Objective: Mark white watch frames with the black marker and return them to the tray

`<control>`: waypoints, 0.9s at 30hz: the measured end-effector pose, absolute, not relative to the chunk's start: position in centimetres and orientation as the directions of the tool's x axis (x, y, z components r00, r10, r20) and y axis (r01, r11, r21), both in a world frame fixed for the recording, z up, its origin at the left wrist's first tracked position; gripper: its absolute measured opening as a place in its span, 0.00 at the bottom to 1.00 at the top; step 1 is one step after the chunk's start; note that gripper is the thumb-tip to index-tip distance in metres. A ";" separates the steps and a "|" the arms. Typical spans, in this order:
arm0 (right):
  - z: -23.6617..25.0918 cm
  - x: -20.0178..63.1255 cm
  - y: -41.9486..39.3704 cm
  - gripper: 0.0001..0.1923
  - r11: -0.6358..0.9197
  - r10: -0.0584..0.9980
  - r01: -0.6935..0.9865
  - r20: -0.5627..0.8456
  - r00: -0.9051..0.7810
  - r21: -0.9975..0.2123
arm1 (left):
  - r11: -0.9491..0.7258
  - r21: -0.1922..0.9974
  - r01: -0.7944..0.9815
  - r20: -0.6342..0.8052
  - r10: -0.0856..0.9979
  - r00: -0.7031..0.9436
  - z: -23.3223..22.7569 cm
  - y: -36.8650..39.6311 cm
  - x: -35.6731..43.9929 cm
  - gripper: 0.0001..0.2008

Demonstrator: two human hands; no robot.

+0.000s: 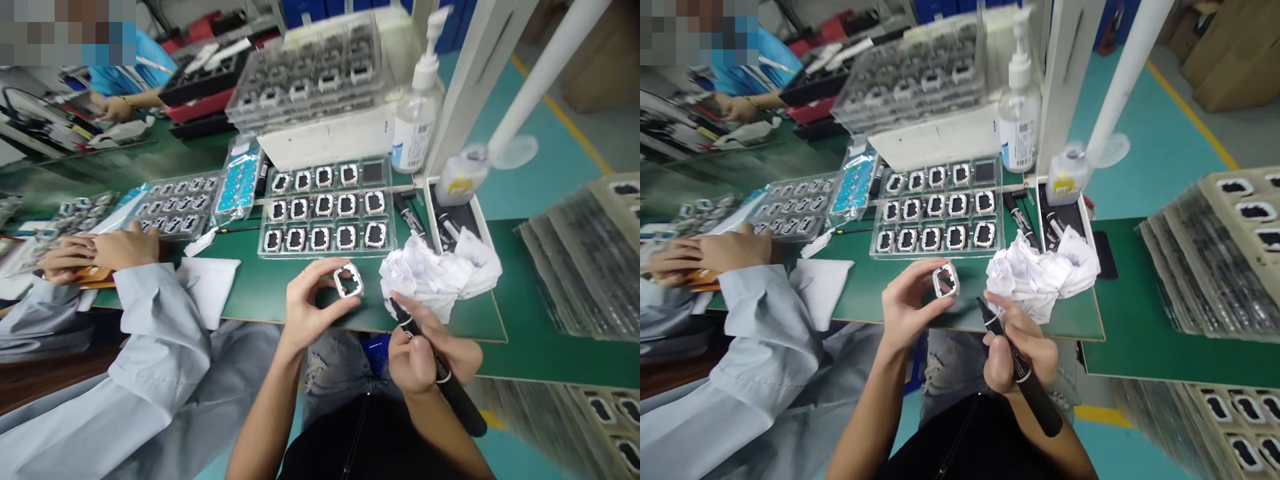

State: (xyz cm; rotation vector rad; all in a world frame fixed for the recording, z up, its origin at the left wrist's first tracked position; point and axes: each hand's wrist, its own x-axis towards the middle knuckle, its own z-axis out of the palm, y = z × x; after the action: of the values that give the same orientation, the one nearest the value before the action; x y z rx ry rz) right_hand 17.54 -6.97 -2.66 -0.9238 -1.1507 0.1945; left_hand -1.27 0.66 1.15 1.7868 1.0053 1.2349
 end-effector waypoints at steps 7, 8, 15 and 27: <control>-2.7 16.8 -5.6 0.09 0.742 0.376 0.368 0.801 0.466 -0.561 | -0.664 0.561 0.493 0.563 0.744 0.361 5.6 13.2 2.8 0.24; -2.5 16.7 -5.6 0.09 0.735 0.369 0.383 0.804 0.465 -0.559 | -0.662 0.511 0.548 0.550 0.742 0.382 6.1 15.6 4.0 0.24; -2.2 16.5 -5.5 0.08 0.715 0.381 0.385 0.787 0.485 -0.584 | -0.577 0.349 0.738 0.369 0.809 0.458 7.2 22.1 8.9 0.24; -3.9 17.0 -5.4 0.11 0.736 0.392 0.336 0.774 0.497 -0.588 | 0.141 0.941 -0.306 -0.193 0.971 -0.144 3.4 0.3 -2.2 0.18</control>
State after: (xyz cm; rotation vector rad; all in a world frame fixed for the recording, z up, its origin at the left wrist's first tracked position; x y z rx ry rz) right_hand 16.97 -5.37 -3.93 -0.7833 -1.0814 0.0388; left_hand -2.24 0.35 3.45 0.7780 1.1813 1.3308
